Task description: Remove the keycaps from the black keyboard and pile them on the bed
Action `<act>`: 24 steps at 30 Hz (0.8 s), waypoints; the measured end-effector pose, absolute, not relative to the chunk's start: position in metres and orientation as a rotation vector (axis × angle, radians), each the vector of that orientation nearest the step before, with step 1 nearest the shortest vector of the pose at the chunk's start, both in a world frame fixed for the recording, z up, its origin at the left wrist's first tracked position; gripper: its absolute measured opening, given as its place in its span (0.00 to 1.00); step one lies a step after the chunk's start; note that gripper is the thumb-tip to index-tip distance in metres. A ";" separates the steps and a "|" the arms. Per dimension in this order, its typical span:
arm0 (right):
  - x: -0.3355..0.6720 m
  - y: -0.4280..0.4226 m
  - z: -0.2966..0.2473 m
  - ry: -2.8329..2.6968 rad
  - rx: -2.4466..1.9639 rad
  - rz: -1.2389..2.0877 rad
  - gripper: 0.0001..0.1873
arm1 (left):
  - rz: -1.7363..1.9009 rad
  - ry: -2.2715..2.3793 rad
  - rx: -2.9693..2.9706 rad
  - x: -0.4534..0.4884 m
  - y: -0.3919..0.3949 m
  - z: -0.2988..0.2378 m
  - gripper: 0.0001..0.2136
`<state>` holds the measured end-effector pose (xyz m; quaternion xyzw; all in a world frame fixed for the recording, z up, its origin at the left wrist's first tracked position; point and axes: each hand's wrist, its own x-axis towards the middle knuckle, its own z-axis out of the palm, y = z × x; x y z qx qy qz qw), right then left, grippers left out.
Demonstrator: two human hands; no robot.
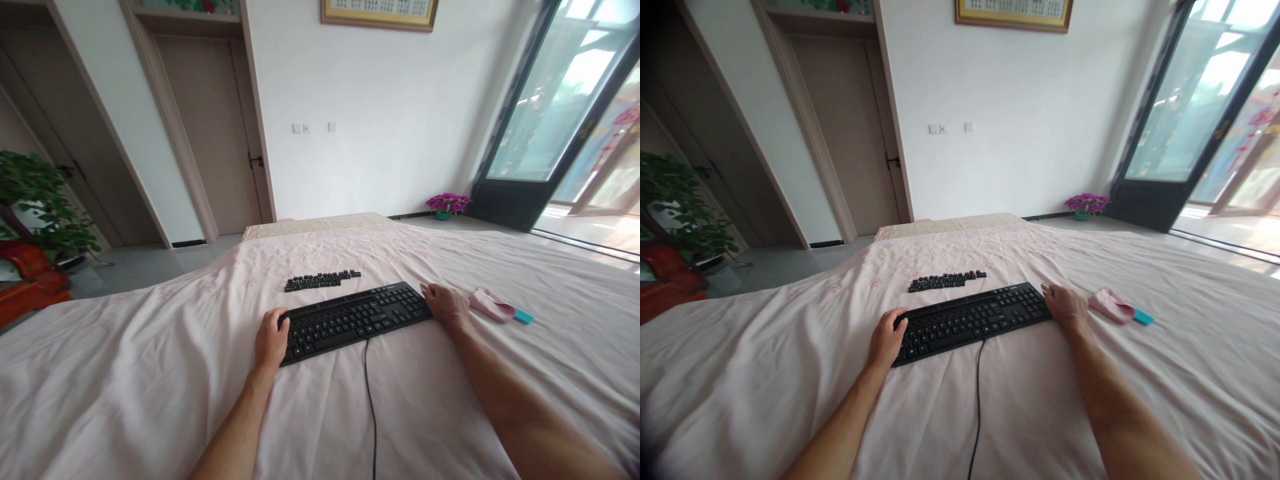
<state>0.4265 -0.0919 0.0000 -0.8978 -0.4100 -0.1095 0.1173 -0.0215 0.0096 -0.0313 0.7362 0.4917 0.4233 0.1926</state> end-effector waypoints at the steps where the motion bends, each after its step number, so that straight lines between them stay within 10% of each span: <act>1: 0.427 -0.092 -0.001 -1.200 -2.626 -0.327 0.29 | 1.184 1.388 2.065 -0.021 0.009 -0.032 0.12; 24: 0.434 -0.085 -0.005 -1.244 -2.662 -0.322 0.26 | 1.174 1.451 1.992 -0.020 0.007 -0.031 0.16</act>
